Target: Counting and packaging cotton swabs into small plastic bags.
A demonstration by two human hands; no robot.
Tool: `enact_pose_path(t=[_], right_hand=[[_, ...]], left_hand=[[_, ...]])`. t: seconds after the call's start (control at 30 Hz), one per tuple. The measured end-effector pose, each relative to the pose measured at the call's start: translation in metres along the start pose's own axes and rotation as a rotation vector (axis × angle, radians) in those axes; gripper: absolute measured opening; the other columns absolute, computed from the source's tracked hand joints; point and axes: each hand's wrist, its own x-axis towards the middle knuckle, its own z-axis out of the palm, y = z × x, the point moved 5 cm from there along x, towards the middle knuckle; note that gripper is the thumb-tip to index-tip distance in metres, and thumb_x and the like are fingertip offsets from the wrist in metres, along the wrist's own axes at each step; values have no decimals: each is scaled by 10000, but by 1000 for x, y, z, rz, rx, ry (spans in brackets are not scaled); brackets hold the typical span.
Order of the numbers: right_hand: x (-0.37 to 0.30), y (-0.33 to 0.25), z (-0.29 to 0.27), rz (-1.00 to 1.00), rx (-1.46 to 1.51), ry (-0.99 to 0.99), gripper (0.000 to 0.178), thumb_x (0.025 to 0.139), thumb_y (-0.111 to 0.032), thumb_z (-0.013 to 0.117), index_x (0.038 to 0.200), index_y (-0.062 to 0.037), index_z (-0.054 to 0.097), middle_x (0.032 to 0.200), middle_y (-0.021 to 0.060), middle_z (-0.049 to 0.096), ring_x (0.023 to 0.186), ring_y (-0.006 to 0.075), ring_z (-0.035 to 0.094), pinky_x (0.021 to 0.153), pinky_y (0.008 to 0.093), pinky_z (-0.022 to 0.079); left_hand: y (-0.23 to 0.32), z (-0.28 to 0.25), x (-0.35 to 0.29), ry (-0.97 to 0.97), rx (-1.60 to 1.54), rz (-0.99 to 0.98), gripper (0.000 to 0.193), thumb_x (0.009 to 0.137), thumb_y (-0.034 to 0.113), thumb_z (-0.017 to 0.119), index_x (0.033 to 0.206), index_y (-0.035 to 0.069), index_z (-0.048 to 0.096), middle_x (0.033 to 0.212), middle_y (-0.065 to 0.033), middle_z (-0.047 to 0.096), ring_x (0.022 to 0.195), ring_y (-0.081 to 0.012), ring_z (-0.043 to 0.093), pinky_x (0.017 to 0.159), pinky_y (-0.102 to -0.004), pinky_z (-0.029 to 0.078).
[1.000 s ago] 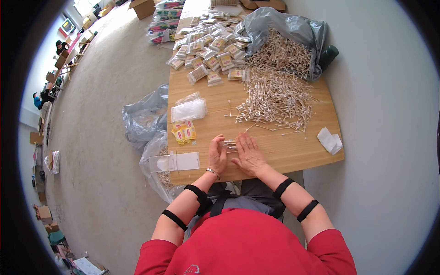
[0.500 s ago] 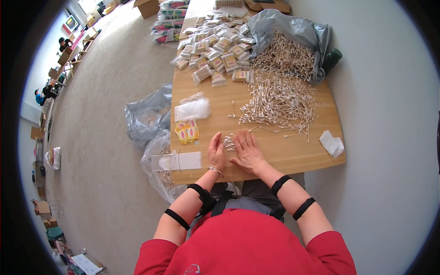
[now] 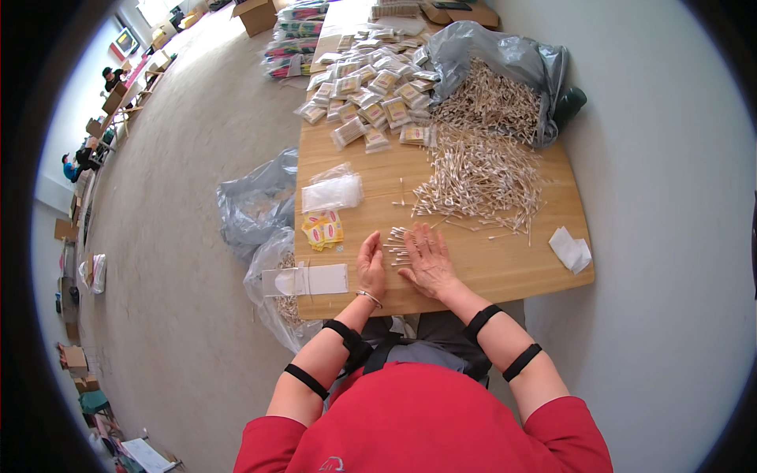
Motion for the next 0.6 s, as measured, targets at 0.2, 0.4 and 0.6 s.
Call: enact_pose_path(t=[0.2, 0.4, 0.6], right_hand=[[-1, 9, -4, 89, -105, 91, 860, 839, -538, 513, 1453, -53, 159, 1523, 156, 94, 1413, 316, 61, 1130, 490, 47], [-11, -12, 8, -24, 103, -40, 824, 837, -525, 530, 1456, -99, 192, 1523, 155, 88, 1409, 339, 55, 1128, 499, 46], [-11, 3, -4, 57, 27, 13, 757, 840, -534, 524, 1448, -175, 252, 1524, 155, 84, 1409, 341, 56, 1123, 513, 51]], left_hand=[[2, -2, -1, 31, -16, -9, 392, 901, -27, 407, 1292, -35, 440, 1306, -125, 485, 1223, -200, 444, 1054, -309, 324], [1, -4, 2, 56, -10, -13, 390, 905, -21, 409, 1294, -28, 441, 1310, -122, 485, 1215, -193, 451, 1045, -301, 334], [11, -3, 6, 63, 12, 13, 390, 900, -30, 392, 1287, -44, 441, 1301, -142, 487, 1230, -210, 446, 1064, -311, 312]])
